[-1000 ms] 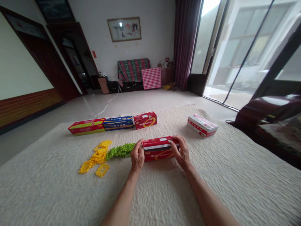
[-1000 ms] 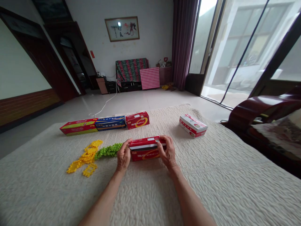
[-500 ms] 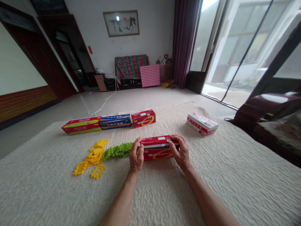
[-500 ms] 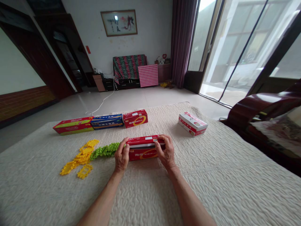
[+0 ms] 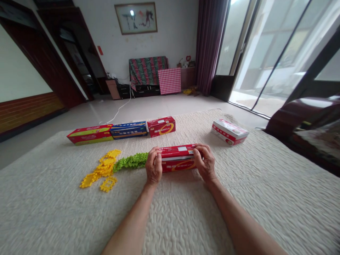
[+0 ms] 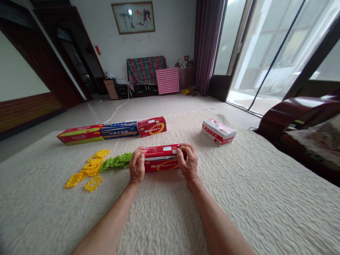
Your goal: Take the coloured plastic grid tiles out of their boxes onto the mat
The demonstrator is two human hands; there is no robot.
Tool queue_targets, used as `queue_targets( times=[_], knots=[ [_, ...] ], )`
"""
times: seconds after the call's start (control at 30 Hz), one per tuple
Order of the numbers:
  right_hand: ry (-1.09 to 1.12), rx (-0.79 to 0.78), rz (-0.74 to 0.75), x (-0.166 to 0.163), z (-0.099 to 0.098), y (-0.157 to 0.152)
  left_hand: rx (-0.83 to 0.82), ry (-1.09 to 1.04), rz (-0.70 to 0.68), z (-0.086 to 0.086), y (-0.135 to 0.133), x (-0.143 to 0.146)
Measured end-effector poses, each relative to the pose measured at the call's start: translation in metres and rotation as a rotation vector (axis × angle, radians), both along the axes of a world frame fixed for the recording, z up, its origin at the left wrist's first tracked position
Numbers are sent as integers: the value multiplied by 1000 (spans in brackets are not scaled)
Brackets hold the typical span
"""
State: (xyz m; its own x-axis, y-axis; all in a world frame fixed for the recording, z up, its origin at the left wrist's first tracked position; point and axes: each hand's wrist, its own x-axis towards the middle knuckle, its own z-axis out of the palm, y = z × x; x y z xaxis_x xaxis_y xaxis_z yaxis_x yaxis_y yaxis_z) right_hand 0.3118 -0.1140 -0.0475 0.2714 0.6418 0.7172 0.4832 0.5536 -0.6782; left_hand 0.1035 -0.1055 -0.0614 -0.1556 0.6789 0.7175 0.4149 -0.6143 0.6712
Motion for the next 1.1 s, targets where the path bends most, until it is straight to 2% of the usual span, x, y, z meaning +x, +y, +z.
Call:
queue_targets(
  times=[0.6, 1.1],
  knots=[
    [-55, 83, -36, 1, -6, 4, 12, 72, -10, 1, 4, 3],
    [25, 55, -24, -1, -9, 7, -38, 94, -131, 3, 1, 3]
  ],
)
